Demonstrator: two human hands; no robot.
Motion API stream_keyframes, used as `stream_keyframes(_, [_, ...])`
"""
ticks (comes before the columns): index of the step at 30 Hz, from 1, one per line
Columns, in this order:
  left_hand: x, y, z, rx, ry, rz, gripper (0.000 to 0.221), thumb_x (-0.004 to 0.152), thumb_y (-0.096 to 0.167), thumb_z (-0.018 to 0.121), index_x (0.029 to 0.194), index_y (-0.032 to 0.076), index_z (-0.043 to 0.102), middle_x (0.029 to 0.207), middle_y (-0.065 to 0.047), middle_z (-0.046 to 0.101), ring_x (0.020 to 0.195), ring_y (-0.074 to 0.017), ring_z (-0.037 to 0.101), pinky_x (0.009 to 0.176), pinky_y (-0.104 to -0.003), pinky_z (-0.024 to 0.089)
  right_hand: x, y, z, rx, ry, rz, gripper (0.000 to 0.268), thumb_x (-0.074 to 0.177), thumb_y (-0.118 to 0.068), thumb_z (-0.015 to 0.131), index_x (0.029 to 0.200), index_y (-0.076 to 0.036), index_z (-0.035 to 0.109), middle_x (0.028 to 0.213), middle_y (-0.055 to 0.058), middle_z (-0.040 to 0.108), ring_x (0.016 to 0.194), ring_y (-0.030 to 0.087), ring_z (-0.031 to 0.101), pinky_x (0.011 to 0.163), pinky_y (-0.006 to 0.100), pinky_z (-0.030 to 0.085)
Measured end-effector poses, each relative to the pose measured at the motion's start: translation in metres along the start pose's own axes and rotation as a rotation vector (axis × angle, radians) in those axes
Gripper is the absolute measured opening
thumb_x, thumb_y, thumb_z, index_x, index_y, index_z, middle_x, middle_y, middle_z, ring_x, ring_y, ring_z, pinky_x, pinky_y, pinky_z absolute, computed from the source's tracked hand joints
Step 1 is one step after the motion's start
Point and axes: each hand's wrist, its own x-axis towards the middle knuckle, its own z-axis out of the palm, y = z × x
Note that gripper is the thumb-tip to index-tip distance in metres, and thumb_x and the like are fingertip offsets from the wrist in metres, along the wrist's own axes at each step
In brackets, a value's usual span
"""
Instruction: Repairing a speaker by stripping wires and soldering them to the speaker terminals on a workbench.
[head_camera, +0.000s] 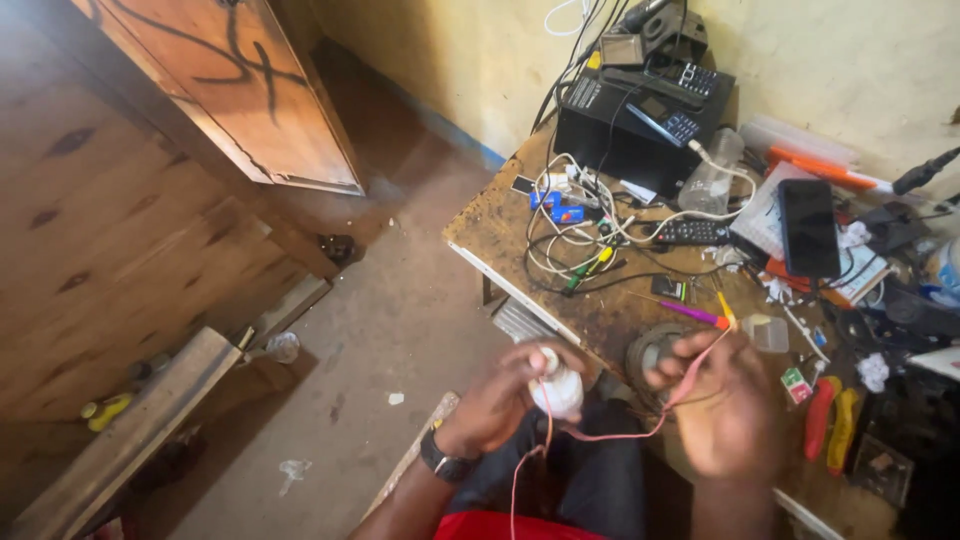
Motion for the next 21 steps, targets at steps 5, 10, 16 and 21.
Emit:
stream_keyframes(5, [0.000, -0.001, 0.023, 0.141, -0.148, -0.008, 0.047, 0.106, 0.040, 0.065, 0.117, -0.005, 0.074, 0.138, -0.023, 0.069, 0.097, -0.0249, 0.072, 0.077, -0.034, 0.067, -0.010, 0.027, -0.005, -0.202, -0.107, -0.196, 0.015, 0.099, -0.008, 0.069, 0.107, 0.003, 0.076, 0.119, 0.021, 0.072, 0.119, 0.032, 0.067, 0.101, 0.039, 0.054])
stream_keyframes(10, [0.013, -0.032, 0.032, 0.171, -0.192, -0.093, 0.051, 0.108, 0.044, 0.063, 0.129, -0.001, 0.073, 0.119, -0.014, 0.074, 0.089, -0.0226, 0.072, 0.078, -0.032, 0.064, -0.016, 0.034, -0.013, -0.244, -0.004, -0.048, 0.017, 0.092, -0.010, 0.073, 0.099, 0.005, 0.079, 0.119, 0.022, 0.073, 0.118, 0.029, 0.069, 0.105, 0.043, 0.052])
stream_keyframes(16, [0.033, -0.050, 0.033, -0.051, -0.108, -0.125, 0.059, 0.103, 0.043, 0.064, 0.125, -0.012, 0.072, 0.107, -0.022, 0.076, 0.078, -0.0289, 0.075, 0.071, -0.036, 0.066, -0.020, 0.014, -0.031, -0.519, -0.015, 0.165, 0.080, 0.085, -0.052, 0.065, 0.142, 0.003, 0.066, 0.141, 0.020, 0.075, 0.131, 0.031, 0.070, 0.102, 0.044, 0.058])
stream_keyframes(21, [0.055, -0.043, 0.007, -0.130, 0.033, -0.009, 0.061, 0.103, 0.048, 0.059, 0.122, -0.008, 0.072, 0.110, -0.024, 0.076, 0.091, -0.0305, 0.076, 0.075, -0.043, 0.067, -0.038, 0.048, -0.113, -0.645, -0.090, 0.263, 0.045, 0.096, -0.025, 0.067, 0.135, -0.001, 0.072, 0.102, 0.014, 0.077, 0.079, 0.020, 0.072, 0.077, 0.036, 0.059])
